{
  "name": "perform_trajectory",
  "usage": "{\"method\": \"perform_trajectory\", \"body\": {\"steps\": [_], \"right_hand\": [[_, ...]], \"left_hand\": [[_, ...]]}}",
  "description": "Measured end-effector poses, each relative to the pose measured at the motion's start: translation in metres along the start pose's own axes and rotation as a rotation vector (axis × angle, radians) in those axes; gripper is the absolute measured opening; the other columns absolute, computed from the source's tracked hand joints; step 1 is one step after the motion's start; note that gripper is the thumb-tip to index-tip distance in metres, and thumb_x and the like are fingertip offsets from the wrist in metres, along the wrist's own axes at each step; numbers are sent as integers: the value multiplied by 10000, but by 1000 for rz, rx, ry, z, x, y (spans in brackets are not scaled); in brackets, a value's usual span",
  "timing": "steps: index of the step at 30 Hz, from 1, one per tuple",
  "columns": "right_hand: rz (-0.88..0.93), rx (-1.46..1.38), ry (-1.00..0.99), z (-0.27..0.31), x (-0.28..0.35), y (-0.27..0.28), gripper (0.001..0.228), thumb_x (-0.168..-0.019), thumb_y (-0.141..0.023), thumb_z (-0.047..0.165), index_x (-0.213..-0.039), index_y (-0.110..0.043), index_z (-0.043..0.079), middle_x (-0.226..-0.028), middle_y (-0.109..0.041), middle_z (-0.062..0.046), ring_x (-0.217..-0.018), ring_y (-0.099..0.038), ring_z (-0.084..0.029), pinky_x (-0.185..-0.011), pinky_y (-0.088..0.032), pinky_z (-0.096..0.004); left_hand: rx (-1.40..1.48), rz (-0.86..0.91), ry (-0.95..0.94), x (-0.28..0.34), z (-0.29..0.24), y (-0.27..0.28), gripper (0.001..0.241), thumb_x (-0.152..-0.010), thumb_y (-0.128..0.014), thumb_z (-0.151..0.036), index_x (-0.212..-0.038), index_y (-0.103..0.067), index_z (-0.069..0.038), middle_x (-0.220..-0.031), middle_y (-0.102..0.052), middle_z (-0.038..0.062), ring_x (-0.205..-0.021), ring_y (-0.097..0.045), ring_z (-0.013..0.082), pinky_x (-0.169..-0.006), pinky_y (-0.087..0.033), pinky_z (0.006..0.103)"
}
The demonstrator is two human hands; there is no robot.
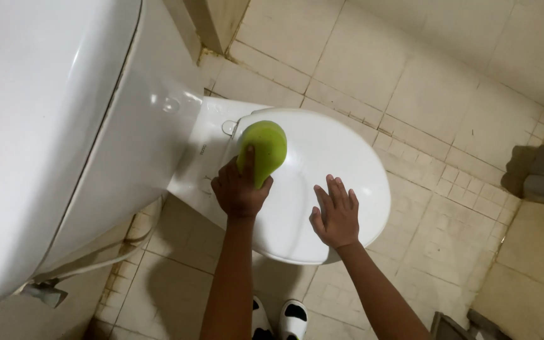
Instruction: The person kneels on the bathroom floor and scrubs the closed white toilet seat with a green sponge. They then move to the toilet tank, scrub the top surface, and briefly handle a toilet paper roll before continuing to clean the tank.
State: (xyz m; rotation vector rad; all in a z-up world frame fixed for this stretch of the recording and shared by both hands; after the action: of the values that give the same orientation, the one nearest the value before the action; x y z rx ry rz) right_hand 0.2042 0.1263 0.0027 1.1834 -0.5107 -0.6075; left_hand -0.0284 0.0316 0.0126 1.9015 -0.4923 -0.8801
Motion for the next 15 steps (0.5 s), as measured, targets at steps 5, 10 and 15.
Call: {"method": "perform_trajectory", "body": {"steps": [5,10,15], "right_hand": [[-18,8,27,0,0,-3,528,-968,-506,364,-1456,-558,170,-1669,-334,-122,-1555,-276,-298,-1247,-151,-537],[3,33,22,-2,-1,-5,532,-957,-504,366,-1447,-563,168,-1660,-339,-126,-1551,-278,-295,-1246,-152,-538],[-16,20,33,-4,-4,-7,539,-962,-499,370,-1458,-547,166,-1668,-325,-134,-1556,-271,-305,-1246,-149,-541]], "left_hand": [[4,5,0,0,2,0,863,-771,-795,-448,-1549,-488,-235,-1274,-634,88,-1059,-611,301,-771,-428,486],[-5,43,28,-4,1,-1,845,-731,-793,-459,-1504,-537,-235,-1258,-634,79,-1049,-608,298,-771,-432,487],[19,67,41,-5,2,-1,861,-689,-802,-465,-1485,-552,-252,-1244,-628,92,-1036,-601,302,-775,-430,488]]}}
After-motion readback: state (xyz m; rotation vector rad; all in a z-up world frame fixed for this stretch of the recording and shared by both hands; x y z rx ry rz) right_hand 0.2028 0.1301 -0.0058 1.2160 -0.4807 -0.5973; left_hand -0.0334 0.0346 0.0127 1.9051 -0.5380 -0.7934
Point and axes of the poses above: each hand's wrist, its own x-axis away from the middle knuckle, its own y-axis out of the back of the hand, z = x × y, the point moved 4 cm from there along -x, towards the middle knuckle
